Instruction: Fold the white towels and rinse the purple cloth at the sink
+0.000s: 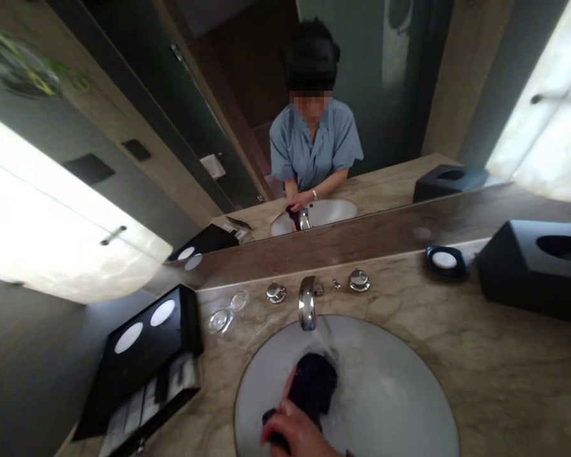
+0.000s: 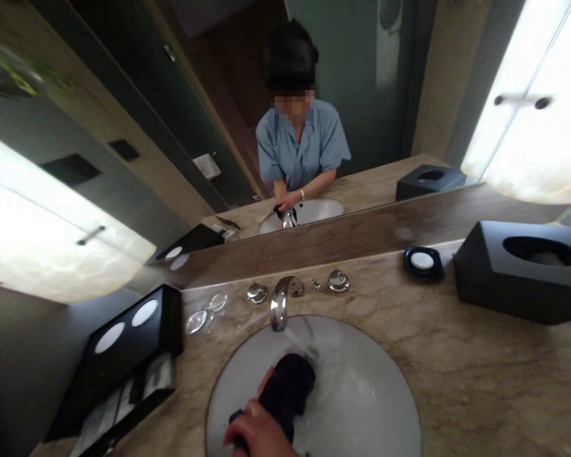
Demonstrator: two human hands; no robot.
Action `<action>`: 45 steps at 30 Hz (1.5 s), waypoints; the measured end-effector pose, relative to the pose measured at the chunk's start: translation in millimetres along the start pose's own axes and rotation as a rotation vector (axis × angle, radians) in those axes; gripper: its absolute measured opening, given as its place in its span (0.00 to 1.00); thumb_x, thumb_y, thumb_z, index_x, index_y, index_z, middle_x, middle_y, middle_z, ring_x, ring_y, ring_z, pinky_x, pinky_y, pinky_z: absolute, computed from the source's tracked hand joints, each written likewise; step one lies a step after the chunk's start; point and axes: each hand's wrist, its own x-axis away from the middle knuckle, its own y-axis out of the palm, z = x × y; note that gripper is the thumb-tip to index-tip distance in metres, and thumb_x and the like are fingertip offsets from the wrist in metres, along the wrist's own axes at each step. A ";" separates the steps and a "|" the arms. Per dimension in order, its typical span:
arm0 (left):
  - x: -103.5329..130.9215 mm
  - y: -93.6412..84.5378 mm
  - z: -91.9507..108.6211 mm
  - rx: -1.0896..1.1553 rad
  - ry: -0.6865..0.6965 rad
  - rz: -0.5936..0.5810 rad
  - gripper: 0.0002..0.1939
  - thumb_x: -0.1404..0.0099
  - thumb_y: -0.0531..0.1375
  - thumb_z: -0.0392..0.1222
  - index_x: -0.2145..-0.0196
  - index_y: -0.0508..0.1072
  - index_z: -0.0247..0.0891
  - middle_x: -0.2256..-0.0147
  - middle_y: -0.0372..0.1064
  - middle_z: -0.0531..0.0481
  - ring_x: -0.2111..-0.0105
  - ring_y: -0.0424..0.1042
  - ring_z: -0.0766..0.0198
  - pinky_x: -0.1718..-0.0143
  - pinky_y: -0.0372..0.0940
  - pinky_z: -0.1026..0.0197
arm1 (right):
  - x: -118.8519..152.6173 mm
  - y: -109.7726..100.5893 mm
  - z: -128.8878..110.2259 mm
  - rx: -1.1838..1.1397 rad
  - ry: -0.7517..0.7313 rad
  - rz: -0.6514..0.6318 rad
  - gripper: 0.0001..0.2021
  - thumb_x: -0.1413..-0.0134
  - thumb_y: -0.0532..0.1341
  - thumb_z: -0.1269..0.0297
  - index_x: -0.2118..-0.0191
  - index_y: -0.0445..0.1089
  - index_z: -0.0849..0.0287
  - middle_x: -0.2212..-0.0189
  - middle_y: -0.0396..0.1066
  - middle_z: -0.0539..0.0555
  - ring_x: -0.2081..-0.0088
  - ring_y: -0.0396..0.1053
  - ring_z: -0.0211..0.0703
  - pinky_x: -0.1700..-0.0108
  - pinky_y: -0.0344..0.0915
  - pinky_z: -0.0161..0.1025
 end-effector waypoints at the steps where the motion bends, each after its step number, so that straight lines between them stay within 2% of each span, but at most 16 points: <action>1: 0.9 3.6 3.2 0.026 0.013 -0.034 0.18 0.28 0.59 0.39 0.78 0.70 0.38 0.79 0.65 0.59 0.82 0.63 0.67 0.75 0.69 0.65 | 0.7 -10.3 -6.8 0.123 0.050 0.017 0.17 0.48 0.63 0.74 0.53 0.79 0.53 0.49 0.75 0.55 0.48 0.75 0.46 0.43 0.70 0.36; 4: -5.6 8.5 16.7 0.201 0.008 -0.070 0.21 0.27 0.50 0.44 0.77 0.72 0.42 0.76 0.74 0.47 0.73 0.75 0.58 0.70 0.74 0.58 | 1.7 -72.3 -3.1 0.451 0.271 0.154 0.20 0.32 0.49 0.73 0.43 0.73 0.59 0.45 0.73 0.61 0.47 0.74 0.45 0.41 0.67 0.36; 8: -13.5 -26.3 19.9 0.571 -0.033 0.032 0.18 0.32 0.56 0.53 0.52 0.70 0.39 0.49 0.78 0.34 0.56 0.80 0.55 0.55 0.76 0.53 | 9.9 -143.1 39.1 0.685 0.437 0.136 0.19 0.34 0.49 0.75 0.49 0.76 0.62 0.48 0.75 0.67 0.43 0.71 0.57 0.39 0.66 0.48; 10: -12.3 -53.5 14.2 0.678 -0.044 0.101 0.31 0.43 0.66 0.57 0.47 0.69 0.39 0.46 0.74 0.34 0.51 0.76 0.53 0.55 0.74 0.53 | 16.2 -137.6 56.0 0.787 0.473 0.160 0.25 0.35 0.47 0.78 0.41 0.74 0.63 0.38 0.69 0.70 0.34 0.62 0.63 0.33 0.59 0.58; 13: -5.4 -84.5 1.1 0.725 -0.100 0.224 0.43 0.57 0.74 0.61 0.47 0.72 0.39 0.44 0.70 0.35 0.49 0.70 0.51 0.56 0.70 0.54 | 22.5 -83.7 66.0 0.844 0.481 0.110 0.31 0.34 0.54 0.73 0.27 0.60 0.55 0.27 0.54 0.69 0.27 0.50 0.73 0.32 0.52 0.74; 17: 3.8 -100.1 -19.5 0.716 -0.163 0.180 0.44 0.65 0.76 0.65 0.54 0.76 0.36 0.50 0.73 0.38 0.54 0.70 0.53 0.58 0.67 0.54 | 15.8 -39.9 66.4 0.848 0.359 -0.114 0.33 0.43 0.66 0.75 0.36 0.72 0.38 0.29 0.62 0.55 0.27 0.53 0.67 0.31 0.57 0.66; 21: 4.8 -112.6 -42.6 0.738 -0.196 0.083 0.42 0.66 0.77 0.67 0.58 0.77 0.36 0.53 0.75 0.40 0.57 0.72 0.55 0.59 0.67 0.55 | 21.5 -108.7 59.0 0.965 0.442 -0.026 0.31 0.37 0.47 0.82 0.36 0.73 0.55 0.39 0.71 0.68 0.37 0.67 0.60 0.37 0.61 0.61; 23: 2.5 -121.3 -54.8 0.755 -0.200 0.043 0.43 0.65 0.76 0.68 0.57 0.77 0.36 0.52 0.75 0.40 0.58 0.73 0.56 0.59 0.68 0.55 | 48.1 -146.1 48.4 1.012 0.502 0.005 0.26 0.34 0.49 0.76 0.37 0.73 0.61 0.45 0.74 0.71 0.41 0.70 0.59 0.37 0.61 0.59; 25: -1.2 -130.2 -66.0 0.762 -0.193 -0.005 0.43 0.62 0.75 0.70 0.57 0.77 0.36 0.52 0.76 0.39 0.58 0.74 0.56 0.58 0.68 0.56 | 86.0 -155.4 35.8 1.025 0.560 -0.027 0.21 0.37 0.55 0.73 0.44 0.78 0.58 0.50 0.77 0.70 0.45 0.73 0.58 0.38 0.62 0.56; 27: -6.5 -138.3 -74.9 0.757 -0.185 -0.041 0.42 0.59 0.74 0.72 0.57 0.77 0.36 0.52 0.76 0.40 0.57 0.74 0.57 0.57 0.69 0.56 | 117.7 -128.5 26.9 0.912 0.637 -0.101 0.19 0.46 0.60 0.74 0.54 0.81 0.49 0.53 0.80 0.65 0.47 0.76 0.57 0.39 0.64 0.56; 30: -16.4 -148.1 -80.7 0.752 -0.190 -0.044 0.40 0.58 0.74 0.71 0.59 0.77 0.37 0.52 0.75 0.39 0.56 0.74 0.54 0.57 0.69 0.55 | 114.6 -36.6 23.9 0.470 0.688 -0.217 0.18 0.55 0.61 0.70 0.61 0.77 0.40 0.53 0.81 0.55 0.46 0.76 0.57 0.37 0.64 0.59; 33: -28.1 -154.6 -76.4 0.728 -0.196 -0.038 0.38 0.58 0.74 0.69 0.58 0.77 0.38 0.49 0.75 0.38 0.53 0.74 0.50 0.54 0.70 0.52 | 44.1 61.7 16.6 0.040 0.515 -0.257 0.17 0.60 0.58 0.63 0.59 0.73 0.50 0.55 0.79 0.57 0.49 0.76 0.59 0.42 0.69 0.56; 36: -43.3 -158.4 -64.6 0.639 -0.160 -0.008 0.36 0.55 0.73 0.65 0.56 0.79 0.38 0.46 0.75 0.36 0.44 0.71 0.44 0.41 0.65 0.47 | -30.6 99.4 -7.0 -0.275 0.351 -0.126 0.21 0.62 0.58 0.62 0.57 0.70 0.56 0.53 0.77 0.58 0.47 0.73 0.56 0.39 0.67 0.50; 40: -64.2 -159.8 -49.2 0.589 -0.054 0.061 0.39 0.54 0.71 0.65 0.51 0.78 0.36 0.42 0.74 0.32 0.36 0.67 0.40 0.29 0.54 0.43 | -35.6 33.1 -23.1 -0.463 0.396 0.087 0.25 0.49 0.63 0.49 0.46 0.69 0.51 0.50 0.76 0.55 0.50 0.74 0.54 0.46 0.72 0.49; 42: -69.1 -156.1 -48.0 0.571 -0.034 0.037 0.39 0.53 0.70 0.65 0.50 0.76 0.36 0.41 0.73 0.32 0.36 0.66 0.39 0.30 0.56 0.43 | -9.1 -21.5 -8.9 -0.241 0.405 0.172 0.29 0.43 0.60 0.48 0.38 0.66 0.51 0.41 0.73 0.58 0.42 0.72 0.55 0.37 0.68 0.52; 45: -69.2 -140.0 -56.6 0.551 -0.067 -0.021 0.42 0.51 0.69 0.62 0.43 0.72 0.35 0.35 0.66 0.30 0.31 0.60 0.38 0.28 0.53 0.41 | 18.9 -84.7 32.2 0.396 0.532 0.285 0.32 0.42 0.53 0.64 0.31 0.63 0.60 0.32 0.64 0.64 0.32 0.63 0.55 0.26 0.55 0.52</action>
